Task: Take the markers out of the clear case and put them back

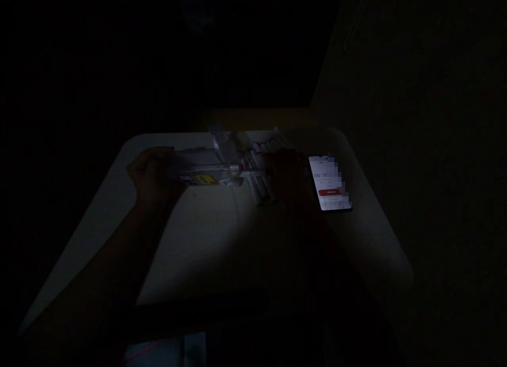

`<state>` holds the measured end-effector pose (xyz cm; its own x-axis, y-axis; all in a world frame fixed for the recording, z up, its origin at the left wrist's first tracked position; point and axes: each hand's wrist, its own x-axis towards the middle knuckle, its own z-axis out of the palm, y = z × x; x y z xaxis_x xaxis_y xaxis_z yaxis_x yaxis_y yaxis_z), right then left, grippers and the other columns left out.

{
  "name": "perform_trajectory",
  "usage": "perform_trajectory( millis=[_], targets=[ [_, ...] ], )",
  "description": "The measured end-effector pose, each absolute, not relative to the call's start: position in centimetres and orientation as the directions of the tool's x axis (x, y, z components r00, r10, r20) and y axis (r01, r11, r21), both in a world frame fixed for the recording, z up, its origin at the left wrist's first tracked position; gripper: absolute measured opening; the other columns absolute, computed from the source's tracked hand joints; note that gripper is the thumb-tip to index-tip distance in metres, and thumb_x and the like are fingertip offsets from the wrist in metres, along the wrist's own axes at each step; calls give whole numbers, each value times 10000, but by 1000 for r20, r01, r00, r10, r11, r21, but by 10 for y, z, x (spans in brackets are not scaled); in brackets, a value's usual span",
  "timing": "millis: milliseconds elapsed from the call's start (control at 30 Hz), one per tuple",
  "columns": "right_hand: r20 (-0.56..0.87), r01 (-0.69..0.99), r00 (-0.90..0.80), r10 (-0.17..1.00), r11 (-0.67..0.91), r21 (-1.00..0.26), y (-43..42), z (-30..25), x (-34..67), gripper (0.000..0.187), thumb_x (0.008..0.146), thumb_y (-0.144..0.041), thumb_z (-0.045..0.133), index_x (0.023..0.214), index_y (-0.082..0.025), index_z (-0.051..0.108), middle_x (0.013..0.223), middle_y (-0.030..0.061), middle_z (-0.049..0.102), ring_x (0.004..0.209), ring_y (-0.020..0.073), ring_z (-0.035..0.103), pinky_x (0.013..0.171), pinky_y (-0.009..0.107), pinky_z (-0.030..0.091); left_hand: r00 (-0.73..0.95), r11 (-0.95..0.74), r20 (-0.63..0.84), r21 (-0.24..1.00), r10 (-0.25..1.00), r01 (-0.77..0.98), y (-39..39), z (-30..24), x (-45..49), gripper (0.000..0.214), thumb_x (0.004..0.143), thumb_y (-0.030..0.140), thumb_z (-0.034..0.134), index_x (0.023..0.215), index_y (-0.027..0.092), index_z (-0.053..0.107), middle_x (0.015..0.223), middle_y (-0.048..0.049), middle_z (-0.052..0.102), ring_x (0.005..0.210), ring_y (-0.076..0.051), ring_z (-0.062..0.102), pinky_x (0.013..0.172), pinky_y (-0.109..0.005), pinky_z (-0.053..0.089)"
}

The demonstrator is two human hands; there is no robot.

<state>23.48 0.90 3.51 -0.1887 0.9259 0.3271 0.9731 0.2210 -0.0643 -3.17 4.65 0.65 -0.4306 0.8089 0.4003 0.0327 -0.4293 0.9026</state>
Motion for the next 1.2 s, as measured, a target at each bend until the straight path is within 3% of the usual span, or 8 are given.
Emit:
perform_trajectory(
  millis=[233,433,600,733,867,1033,1200],
  targets=[
    [323,886,-420,848,460,-57,4,27,206,302,877,-291,441,1139,-248,586,1154,45,609,1103,228,447,919,418,240,-434,-403,369,915,822,14,46,7,-30,164,664,195,545,740,149,683,681,-17,603,595,-96,512,543,-225,363],
    [297,915,-372,880,402,-44,8,25,213,304,864,-249,443,1118,-283,608,1089,41,635,1055,249,467,903,435,242,-420,-412,384,911,822,27,49,3,-34,160,686,217,557,754,146,682,683,-19,605,596,-96,510,557,-230,371],
    [331,953,-255,909,294,-74,6,31,224,337,885,-253,380,1153,-231,583,1147,70,609,1081,249,465,908,434,248,-434,-425,407,903,803,62,50,3,-36,143,680,206,559,722,152,684,710,-22,620,643,-103,529,592,-230,383],
    [357,922,-329,874,378,-77,4,28,212,325,880,-262,410,1163,-212,562,1197,63,582,1119,234,446,928,426,230,-425,-406,389,912,817,56,51,1,-38,144,677,219,569,733,158,688,714,-27,622,637,-110,532,593,-240,387],
    [356,887,-418,836,460,-38,6,20,201,296,882,-238,413,1124,-252,584,1084,47,632,1087,227,453,901,426,223,-413,-411,386,911,825,32,51,-1,-40,163,678,207,556,754,161,692,716,-29,619,621,-108,522,569,-239,372],
    [310,929,-351,884,369,-1,8,28,212,323,876,-200,388,1102,-270,608,1081,57,621,1018,234,486,865,412,256,-433,-379,358,924,827,40,49,4,-37,169,689,208,546,775,145,678,693,-18,609,604,-94,496,565,-230,370],
    [311,984,-165,936,179,-17,12,40,243,378,884,-242,355,1201,-256,561,1158,92,581,1040,274,500,852,432,317,-410,-356,345,933,844,52,48,7,-38,141,699,230,556,754,165,668,686,-10,597,615,-110,508,552,-245,372]
  ],
)
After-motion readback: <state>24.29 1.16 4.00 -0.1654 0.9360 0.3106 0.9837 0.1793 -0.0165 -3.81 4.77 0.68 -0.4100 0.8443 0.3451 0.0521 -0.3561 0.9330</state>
